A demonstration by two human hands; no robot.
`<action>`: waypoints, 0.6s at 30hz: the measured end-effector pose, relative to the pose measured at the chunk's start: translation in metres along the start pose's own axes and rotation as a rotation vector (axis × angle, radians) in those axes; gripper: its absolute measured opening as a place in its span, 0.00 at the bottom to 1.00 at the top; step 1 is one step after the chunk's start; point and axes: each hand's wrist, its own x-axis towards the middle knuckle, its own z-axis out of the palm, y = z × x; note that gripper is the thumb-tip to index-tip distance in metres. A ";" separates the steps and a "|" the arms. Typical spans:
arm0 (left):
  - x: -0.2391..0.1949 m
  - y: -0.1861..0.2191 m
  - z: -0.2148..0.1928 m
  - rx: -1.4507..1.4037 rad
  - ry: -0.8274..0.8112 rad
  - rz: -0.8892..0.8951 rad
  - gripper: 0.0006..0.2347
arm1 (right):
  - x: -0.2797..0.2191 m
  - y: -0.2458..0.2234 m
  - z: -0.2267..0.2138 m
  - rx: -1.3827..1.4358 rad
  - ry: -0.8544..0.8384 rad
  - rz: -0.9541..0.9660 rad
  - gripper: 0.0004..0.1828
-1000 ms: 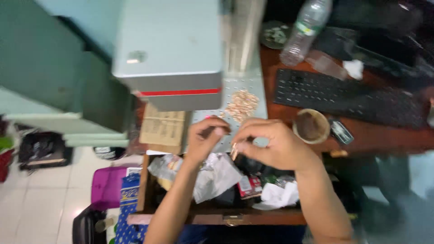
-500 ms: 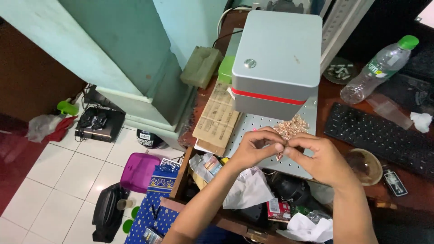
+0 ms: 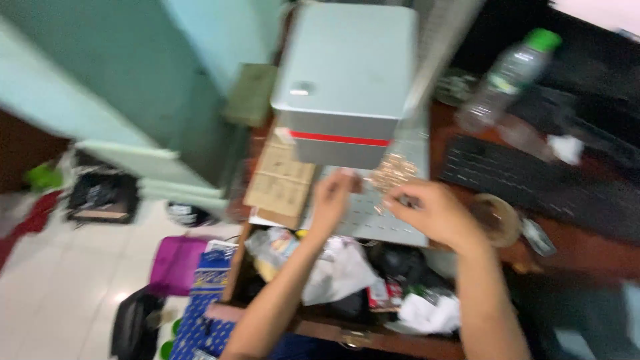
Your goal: Sorting and preparing small jewelry components for laser engraving by picking them from a pile and placing them into a bowl.
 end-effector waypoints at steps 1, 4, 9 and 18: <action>0.000 -0.007 -0.004 -0.031 -0.047 -0.023 0.11 | 0.007 0.013 0.003 -0.010 0.033 0.050 0.09; 0.003 -0.010 -0.003 0.027 -0.030 -0.109 0.10 | 0.020 0.042 0.006 -0.160 0.104 0.123 0.10; 0.003 0.061 0.024 0.435 -0.131 -0.111 0.15 | 0.035 0.063 0.020 -0.206 0.130 0.184 0.11; 0.009 0.083 0.105 1.018 -0.608 -0.109 0.37 | -0.004 0.045 -0.057 -0.077 0.353 0.042 0.12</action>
